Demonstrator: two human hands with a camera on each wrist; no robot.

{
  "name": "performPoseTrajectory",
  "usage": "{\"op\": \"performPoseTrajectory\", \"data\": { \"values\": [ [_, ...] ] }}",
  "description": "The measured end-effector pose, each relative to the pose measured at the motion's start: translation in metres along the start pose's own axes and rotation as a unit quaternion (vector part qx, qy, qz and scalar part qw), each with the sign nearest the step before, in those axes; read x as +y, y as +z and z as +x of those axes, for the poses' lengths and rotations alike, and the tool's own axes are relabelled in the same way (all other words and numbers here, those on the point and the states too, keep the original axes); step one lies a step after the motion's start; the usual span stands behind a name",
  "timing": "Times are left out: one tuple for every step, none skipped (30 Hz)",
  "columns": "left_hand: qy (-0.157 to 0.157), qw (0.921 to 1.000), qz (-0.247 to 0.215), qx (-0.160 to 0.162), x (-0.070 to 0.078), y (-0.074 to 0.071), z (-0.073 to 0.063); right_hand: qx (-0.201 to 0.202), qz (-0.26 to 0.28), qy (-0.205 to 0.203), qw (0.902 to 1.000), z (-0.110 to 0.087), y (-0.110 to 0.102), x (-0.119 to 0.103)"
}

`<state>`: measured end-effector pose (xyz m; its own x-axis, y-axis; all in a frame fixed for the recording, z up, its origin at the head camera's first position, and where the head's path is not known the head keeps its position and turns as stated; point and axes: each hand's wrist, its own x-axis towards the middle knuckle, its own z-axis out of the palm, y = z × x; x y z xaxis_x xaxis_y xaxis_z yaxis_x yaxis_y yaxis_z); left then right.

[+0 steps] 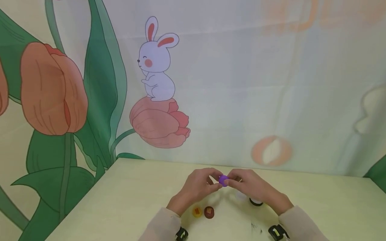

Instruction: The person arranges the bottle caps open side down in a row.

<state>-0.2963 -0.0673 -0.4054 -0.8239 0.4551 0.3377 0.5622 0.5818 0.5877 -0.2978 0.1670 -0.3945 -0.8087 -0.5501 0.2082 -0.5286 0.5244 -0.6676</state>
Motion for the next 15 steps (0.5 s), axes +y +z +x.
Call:
{"op": "performPoseTrajectory", "data": {
  "values": [
    [0.002,1.0000,-0.001,0.000,0.0002,0.0003,0.0000,-0.001,0.000,0.002,1.0000,-0.0002,0.0000,0.0000],
    [0.004,1.0000,-0.003,0.000,0.0003,0.0006,-0.0003,-0.002,0.000,0.005,1.0000,-0.0005,0.0001,-0.0001],
    [0.005,1.0000,-0.003,-0.001,0.0004,0.0010,-0.0006,-0.003,0.000,0.008,1.0000,-0.0010,0.0003,-0.0001],
    [0.008,1.0000,-0.004,0.000,0.0004,0.0014,-0.0008,-0.003,0.002,0.010,0.9999,-0.0015,0.0004,-0.0001],
    [0.009,0.9999,-0.006,0.000,0.0004,0.0015,-0.0012,-0.004,0.004,0.012,0.9999,-0.0019,0.0005,-0.0004],
    [0.013,0.9999,-0.007,0.002,0.0003,0.0017,-0.0013,-0.005,0.005,0.015,0.9999,-0.0022,0.0005,-0.0007],
    [0.018,0.9998,-0.007,0.005,0.0000,0.0018,-0.0013,-0.007,0.008,0.018,0.9998,-0.0025,0.0004,-0.0010],
    [0.023,0.9997,-0.007,0.007,-0.0001,0.0016,-0.0014,-0.008,0.009,0.020,0.9997,-0.0027,0.0004,-0.0016],
    [0.028,0.9995,-0.006,0.010,-0.0001,0.0011,-0.0016,-0.009,0.010,0.022,0.9997,-0.0026,0.0003,-0.0023],
    [0.032,0.9994,-0.005,0.012,-0.0002,0.0005,-0.0015,-0.011,0.011,0.024,0.9996,-0.0024,0.0000,-0.0034],
    [0.034,0.9993,-0.004,0.013,-0.0004,0.0002,-0.0013,-0.012,0.012,0.025,0.9995,-0.0023,-0.0004,-0.0043],
    [0.038,0.9992,-0.003,0.015,-0.0006,-0.0002,-0.0012,-0.013,0.011,0.024,0.9996,-0.0021,-0.0008,-0.0051],
    [0.039,0.9991,-0.001,0.016,-0.0008,-0.0004,-0.0011,-0.013,0.011,0.023,0.9996,-0.0020,-0.0011,-0.0056],
    [0.038,0.9991,0.000,0.016,-0.0007,-0.0005,-0.0013,-0.013,0.011,0.022,0.9996,-0.0019,-0.0014,-0.0061],
    [0.037,0.9992,0.000,0.016,-0.0006,-0.0005,-0.0016,-0.013,0.011,0.023,0.9996,-0.0021,-0.0015,-0.0063]
  ]
}}
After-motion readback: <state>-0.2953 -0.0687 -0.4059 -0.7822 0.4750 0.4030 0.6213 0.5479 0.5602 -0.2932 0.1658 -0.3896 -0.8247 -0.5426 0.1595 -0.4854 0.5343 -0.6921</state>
